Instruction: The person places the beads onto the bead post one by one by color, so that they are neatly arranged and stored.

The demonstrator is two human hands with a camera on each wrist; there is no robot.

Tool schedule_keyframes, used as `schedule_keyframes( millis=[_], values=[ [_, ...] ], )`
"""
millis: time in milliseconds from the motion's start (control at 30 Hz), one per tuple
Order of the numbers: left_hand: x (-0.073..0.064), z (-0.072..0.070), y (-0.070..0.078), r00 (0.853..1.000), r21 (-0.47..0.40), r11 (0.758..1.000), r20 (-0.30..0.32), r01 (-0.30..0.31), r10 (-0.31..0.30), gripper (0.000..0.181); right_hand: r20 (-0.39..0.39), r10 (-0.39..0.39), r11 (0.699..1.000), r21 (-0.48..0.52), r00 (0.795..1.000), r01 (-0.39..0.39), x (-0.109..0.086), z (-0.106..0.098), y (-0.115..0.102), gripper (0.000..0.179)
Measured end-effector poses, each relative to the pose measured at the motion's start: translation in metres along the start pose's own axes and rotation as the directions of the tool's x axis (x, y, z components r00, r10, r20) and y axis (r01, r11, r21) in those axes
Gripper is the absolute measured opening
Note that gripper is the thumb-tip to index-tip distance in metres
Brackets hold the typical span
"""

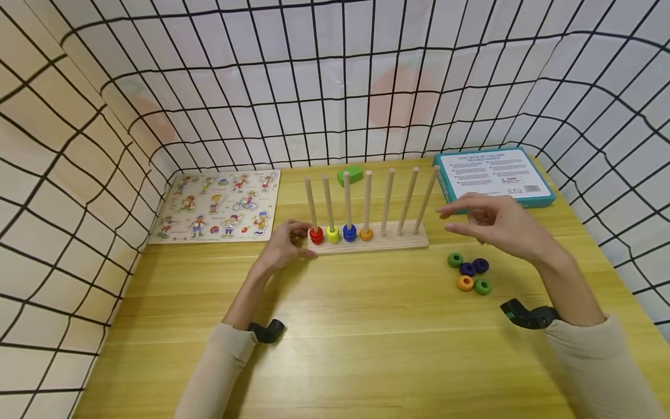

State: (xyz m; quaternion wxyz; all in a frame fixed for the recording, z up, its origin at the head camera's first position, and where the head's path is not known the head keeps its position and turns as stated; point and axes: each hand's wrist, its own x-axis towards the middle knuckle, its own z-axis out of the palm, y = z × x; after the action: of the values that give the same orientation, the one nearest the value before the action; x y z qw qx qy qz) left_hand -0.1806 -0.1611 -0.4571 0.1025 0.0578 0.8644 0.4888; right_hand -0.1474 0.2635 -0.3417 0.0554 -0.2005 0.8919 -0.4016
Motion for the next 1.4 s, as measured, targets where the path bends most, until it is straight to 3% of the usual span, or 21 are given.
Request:
schedule_keyframes(
  millis=[300,467,700,900,1400],
  values=[
    [0.001,-0.001,0.001,1.000,0.008,1.000,0.002,0.002,-0.002,0.070,0.127,0.058,0.998,0.015,0.990,-0.060,-0.041,0.016,0.057,0.031],
    [0.001,-0.001,0.000,1.000,0.008,1.000,0.000,0.000,0.000,0.070,0.137,-0.015,1.000,0.025,0.990,0.012,-0.054,0.023,0.076,0.035],
    [0.001,-0.001,0.000,1.000,0.007,1.000,0.002,0.014,-0.014,0.070,0.185,-0.091,0.995,0.060,0.978,0.082,-0.059,0.029,0.086,0.038],
    [0.000,-0.001,0.000,1.000,0.007,1.000,-0.005,0.018,-0.018,0.068,0.222,-0.068,0.997,0.056,0.973,0.057,-0.059,0.032,0.090,0.033],
    [-0.001,0.000,0.002,1.000,0.003,1.000,0.001,0.009,-0.009,0.069,0.155,-0.077,0.996,-0.032,0.985,0.083,-0.054,0.037,0.095,0.032]
  ],
)
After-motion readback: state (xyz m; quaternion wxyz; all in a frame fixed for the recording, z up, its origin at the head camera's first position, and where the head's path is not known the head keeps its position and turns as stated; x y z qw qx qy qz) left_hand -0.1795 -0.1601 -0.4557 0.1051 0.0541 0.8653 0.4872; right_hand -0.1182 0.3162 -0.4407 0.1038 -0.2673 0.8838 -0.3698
